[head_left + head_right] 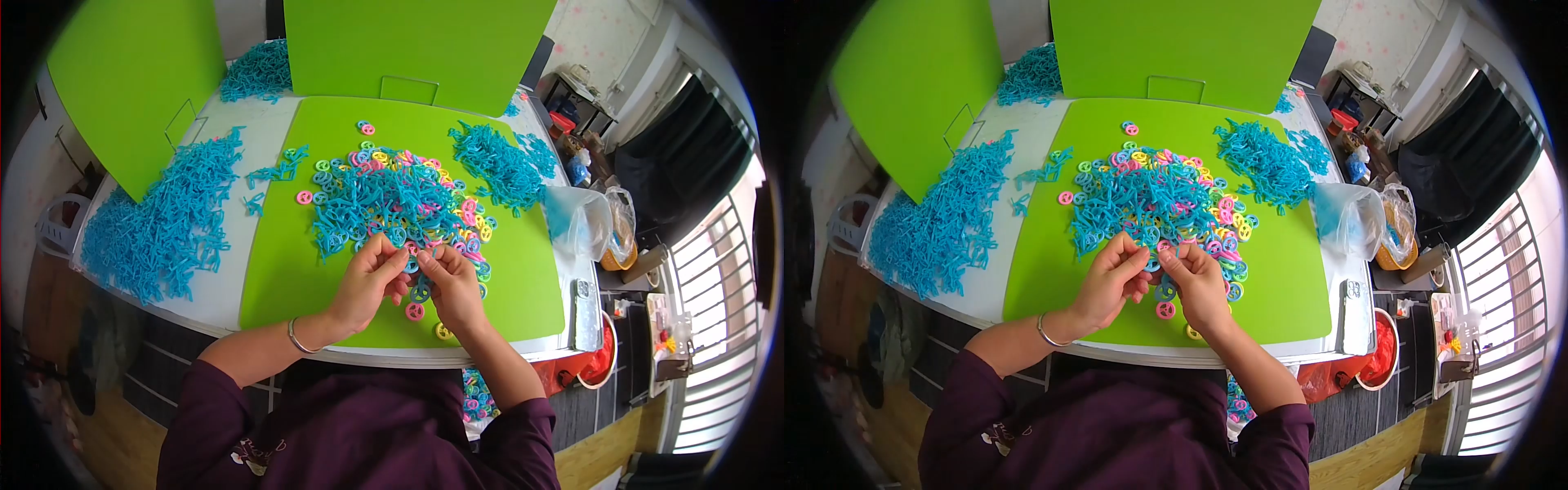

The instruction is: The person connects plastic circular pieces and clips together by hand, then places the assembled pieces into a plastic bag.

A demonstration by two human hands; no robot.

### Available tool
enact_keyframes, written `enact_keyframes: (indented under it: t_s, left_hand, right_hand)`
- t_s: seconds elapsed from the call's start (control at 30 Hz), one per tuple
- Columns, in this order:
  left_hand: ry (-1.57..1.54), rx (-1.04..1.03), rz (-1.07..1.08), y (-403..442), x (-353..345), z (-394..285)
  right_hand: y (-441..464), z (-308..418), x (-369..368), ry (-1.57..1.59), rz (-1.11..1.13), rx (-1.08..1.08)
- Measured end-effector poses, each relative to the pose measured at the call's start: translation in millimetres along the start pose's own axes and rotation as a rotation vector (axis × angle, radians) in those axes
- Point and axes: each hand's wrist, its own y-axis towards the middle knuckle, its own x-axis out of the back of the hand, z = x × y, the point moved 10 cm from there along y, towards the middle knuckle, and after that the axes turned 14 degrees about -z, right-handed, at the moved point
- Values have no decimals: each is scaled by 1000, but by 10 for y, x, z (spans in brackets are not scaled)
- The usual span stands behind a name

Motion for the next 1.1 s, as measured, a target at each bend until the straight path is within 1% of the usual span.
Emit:
enact_keyframes:
  t_s: [0.1, 0.2, 0.3, 0.4, 0.5, 0.6, 0.7, 0.8, 0.9, 1.0, 1.1]
  left_hand:
    - [82, -127, -13, -37, -22, -66]
    - [18, -91, -32, -24, -21, -43]
    - [-133, 117, -61, -3, 14, 15]
    - [-207, 231, -87, 47, 91, 106]
    - [-237, 127, -107, 50, 122, 31]
    - [-83, 0, -73, -2, 46, -53]
    - [-50, 54, -77, 42, 50, -42]
    - [42, 16, -48, 87, 68, -78]
    - [-38, 138, -45, 134, 105, 29]
    - [-141, 305, -76, 138, 141, 145]
    - [-104, 315, -65, 139, 155, 163]
  right_hand:
    - [15, -38, 47, 19, -15, -30]
    - [25, 6, 90, -60, -39, 62]
    - [-66, 185, 39, -216, -74, 266]
    - [-17, 127, 9, -154, -28, 204]
    - [18, 14, 39, 6, -64, 39]
    - [14, 106, 51, -267, -32, 208]
    - [44, 32, 55, -75, -12, 88]
    - [22, 6, 35, -95, 1, 27]
    - [51, -44, 52, -84, 12, 28]
    - [25, 26, 6, -104, 44, 88]
    - [-32, 149, -43, -261, 67, 237]
